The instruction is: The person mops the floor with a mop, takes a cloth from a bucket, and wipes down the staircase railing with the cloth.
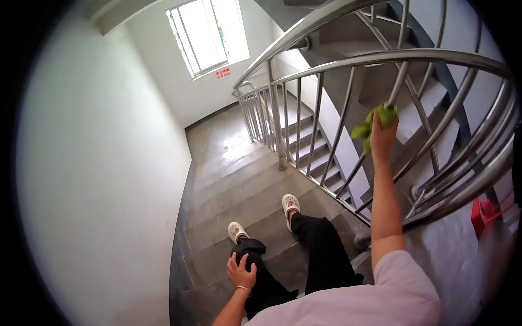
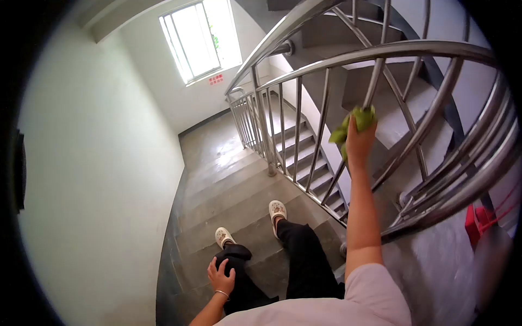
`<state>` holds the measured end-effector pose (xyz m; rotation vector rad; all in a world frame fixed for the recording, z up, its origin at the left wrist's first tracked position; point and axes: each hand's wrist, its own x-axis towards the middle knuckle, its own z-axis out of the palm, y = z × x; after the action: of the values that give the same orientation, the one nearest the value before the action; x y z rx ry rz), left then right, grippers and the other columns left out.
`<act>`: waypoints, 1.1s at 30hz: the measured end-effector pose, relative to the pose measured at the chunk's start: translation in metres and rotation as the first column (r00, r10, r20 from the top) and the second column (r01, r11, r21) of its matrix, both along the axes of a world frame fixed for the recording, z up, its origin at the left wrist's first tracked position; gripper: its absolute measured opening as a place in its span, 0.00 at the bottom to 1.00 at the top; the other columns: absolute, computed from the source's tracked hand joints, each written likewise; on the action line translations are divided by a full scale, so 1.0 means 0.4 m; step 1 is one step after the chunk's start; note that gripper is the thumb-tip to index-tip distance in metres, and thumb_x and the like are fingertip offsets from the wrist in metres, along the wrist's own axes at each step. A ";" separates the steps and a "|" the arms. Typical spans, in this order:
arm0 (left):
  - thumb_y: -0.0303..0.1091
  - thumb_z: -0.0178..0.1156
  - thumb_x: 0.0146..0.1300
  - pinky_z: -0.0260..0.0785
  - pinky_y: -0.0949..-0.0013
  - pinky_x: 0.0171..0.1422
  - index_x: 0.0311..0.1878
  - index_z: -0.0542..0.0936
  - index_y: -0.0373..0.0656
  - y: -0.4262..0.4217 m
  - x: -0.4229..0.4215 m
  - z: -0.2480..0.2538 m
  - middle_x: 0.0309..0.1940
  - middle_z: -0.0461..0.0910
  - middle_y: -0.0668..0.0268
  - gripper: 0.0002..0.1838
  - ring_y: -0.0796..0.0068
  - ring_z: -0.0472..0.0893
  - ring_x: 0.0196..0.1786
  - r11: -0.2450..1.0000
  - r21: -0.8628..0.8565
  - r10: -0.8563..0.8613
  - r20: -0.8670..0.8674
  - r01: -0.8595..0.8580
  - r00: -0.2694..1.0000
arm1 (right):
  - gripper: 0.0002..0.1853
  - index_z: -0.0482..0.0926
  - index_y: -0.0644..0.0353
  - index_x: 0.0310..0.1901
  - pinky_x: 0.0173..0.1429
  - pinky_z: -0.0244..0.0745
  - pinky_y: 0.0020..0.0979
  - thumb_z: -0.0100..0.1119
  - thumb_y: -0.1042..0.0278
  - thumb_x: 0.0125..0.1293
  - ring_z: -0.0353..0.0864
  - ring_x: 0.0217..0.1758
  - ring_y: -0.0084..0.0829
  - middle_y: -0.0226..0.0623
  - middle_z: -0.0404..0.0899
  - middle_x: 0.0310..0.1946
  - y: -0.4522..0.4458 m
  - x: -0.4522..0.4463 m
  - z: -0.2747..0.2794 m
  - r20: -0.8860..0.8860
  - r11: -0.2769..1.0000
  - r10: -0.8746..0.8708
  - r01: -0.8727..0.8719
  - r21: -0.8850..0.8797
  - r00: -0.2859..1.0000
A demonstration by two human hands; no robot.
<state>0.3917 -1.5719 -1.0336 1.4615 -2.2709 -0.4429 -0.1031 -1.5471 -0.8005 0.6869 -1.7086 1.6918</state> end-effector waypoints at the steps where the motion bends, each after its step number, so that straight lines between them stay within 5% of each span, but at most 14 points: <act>1: 0.42 0.60 0.47 0.53 0.52 0.63 0.48 0.76 0.57 0.001 -0.003 0.005 0.60 0.61 0.62 0.21 0.53 0.59 0.63 1.000 0.004 0.018 -0.001 -0.018 1.000 | 0.25 0.65 0.65 0.52 0.52 0.66 0.35 0.59 0.59 0.58 0.74 0.47 0.41 0.46 0.73 0.43 0.002 0.005 -0.067 0.033 0.999 -0.015 0.014 0.033 0.999; 8: 0.43 0.60 0.47 0.55 0.53 0.63 0.47 0.77 0.58 -0.006 -0.010 0.027 0.59 0.63 0.61 0.20 0.56 0.60 0.62 1.000 0.012 0.010 0.051 -0.010 0.999 | 0.24 0.66 0.65 0.51 0.46 0.69 0.31 0.61 0.62 0.57 0.76 0.42 0.35 0.41 0.75 0.38 0.059 0.002 -0.607 0.489 0.947 0.138 -0.259 0.189 0.862; 10: 0.45 0.60 0.47 0.56 0.53 0.61 0.47 0.77 0.59 -0.006 -0.013 0.022 0.58 0.63 0.62 0.20 0.56 0.61 0.62 1.000 0.007 0.014 0.068 -0.015 0.998 | 0.23 0.67 0.65 0.50 0.43 0.70 0.30 0.62 0.62 0.56 0.76 0.39 0.32 0.39 0.76 0.37 0.076 -0.027 -0.644 0.566 0.921 0.201 -0.352 0.170 0.799; 11: 0.45 0.60 0.47 0.56 0.53 0.61 0.47 0.77 0.59 -0.008 -0.007 0.021 0.58 0.63 0.62 0.20 0.56 0.61 0.62 1.000 0.002 0.023 0.066 -0.024 0.998 | 0.22 0.68 0.64 0.48 0.40 0.71 0.28 0.63 0.63 0.56 0.77 0.36 0.29 0.37 0.76 0.35 0.073 -0.015 -0.622 0.642 0.892 0.236 -0.425 0.155 0.729; 16: 0.45 0.60 0.47 0.56 0.52 0.61 0.46 0.77 0.59 -0.011 -0.001 -0.004 0.58 0.63 0.63 0.20 0.56 0.61 0.61 1.000 -0.008 0.007 -0.001 -0.007 1.000 | 0.18 0.71 0.65 0.44 0.35 0.72 0.26 0.63 0.67 0.55 0.76 0.32 0.25 0.34 0.76 0.33 0.063 -0.043 -0.454 0.510 0.933 0.327 -0.359 -0.037 0.796; 18: 0.44 0.60 0.47 0.55 0.53 0.62 0.47 0.77 0.59 -0.004 -0.007 0.003 0.59 0.63 0.62 0.19 0.56 0.60 0.62 1.000 0.015 0.025 -0.003 -0.025 1.000 | 0.17 0.71 0.64 0.44 0.36 0.72 0.26 0.63 0.67 0.55 0.76 0.33 0.26 0.34 0.76 0.34 0.060 -0.003 -0.251 0.392 0.898 0.434 -0.425 -0.113 0.812; 20: 0.44 0.59 0.47 0.54 0.52 0.62 0.47 0.77 0.59 -0.004 -0.009 0.009 0.58 0.63 0.63 0.20 0.56 0.60 0.61 0.999 0.014 0.032 -0.002 -0.032 0.999 | 0.16 0.72 0.63 0.44 0.38 0.72 0.27 0.62 0.66 0.56 0.76 0.33 0.27 0.33 0.76 0.34 0.059 -0.013 -0.091 0.305 0.911 0.404 -0.408 -0.052 0.862; 21: 0.44 0.59 0.47 0.54 0.52 0.62 0.47 0.77 0.59 -0.003 -0.007 0.009 0.58 0.63 0.63 0.20 0.56 0.60 0.61 0.999 0.021 0.030 -0.002 -0.030 1.000 | 0.17 0.72 0.62 0.43 0.40 0.71 0.28 0.63 0.64 0.55 0.75 0.34 0.26 0.34 0.76 0.34 0.056 -0.021 -0.014 0.250 0.969 0.228 -0.245 0.042 0.941; 22: 0.45 0.59 0.47 0.55 0.52 0.62 0.47 0.77 0.59 -0.003 -0.006 0.007 0.58 0.63 0.63 0.20 0.56 0.60 0.62 0.999 0.019 0.029 -0.007 -0.029 1.000 | 0.20 0.72 0.63 0.44 0.42 0.71 0.29 0.65 0.61 0.54 0.75 0.35 0.27 0.35 0.76 0.35 0.062 -0.037 0.066 0.235 0.919 0.385 -0.395 -0.004 0.893; 25: 0.45 0.59 0.48 0.55 0.52 0.62 0.48 0.77 0.60 -0.009 0.002 -0.010 0.59 0.63 0.63 0.20 0.56 0.60 0.62 1.000 0.018 0.021 -0.030 -0.020 0.999 | 0.19 0.74 0.63 0.43 0.41 0.70 0.27 0.64 0.62 0.53 0.75 0.37 0.25 0.32 0.76 0.36 0.062 -0.144 0.242 0.115 0.926 0.347 -0.359 0.116 0.931; 27: 0.45 0.59 0.48 0.55 0.52 0.62 0.48 0.77 0.60 -0.003 0.009 -0.015 0.59 0.63 0.63 0.20 0.56 0.60 0.62 1.000 0.017 0.020 -0.055 -0.019 0.998 | 0.18 0.75 0.62 0.43 0.42 0.69 0.26 0.64 0.62 0.53 0.75 0.38 0.24 0.31 0.76 0.37 0.060 -0.069 0.356 0.207 0.919 0.377 -0.392 0.036 0.903; 33: 0.45 0.59 0.48 0.54 0.51 0.62 0.48 0.77 0.60 -0.002 0.016 -0.005 0.60 0.62 0.63 0.20 0.55 0.59 0.63 0.999 0.041 0.036 -0.052 -0.034 0.998 | 0.20 0.74 0.62 0.46 0.47 0.67 0.26 0.64 0.62 0.53 0.74 0.41 0.25 0.31 0.76 0.39 0.050 -0.100 0.358 0.163 0.932 0.356 -0.363 0.016 0.920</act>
<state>0.3981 -1.5727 -1.0354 1.4889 -2.2034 -0.5126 -0.1431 -1.5271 -0.6574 0.9596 -1.8181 2.0080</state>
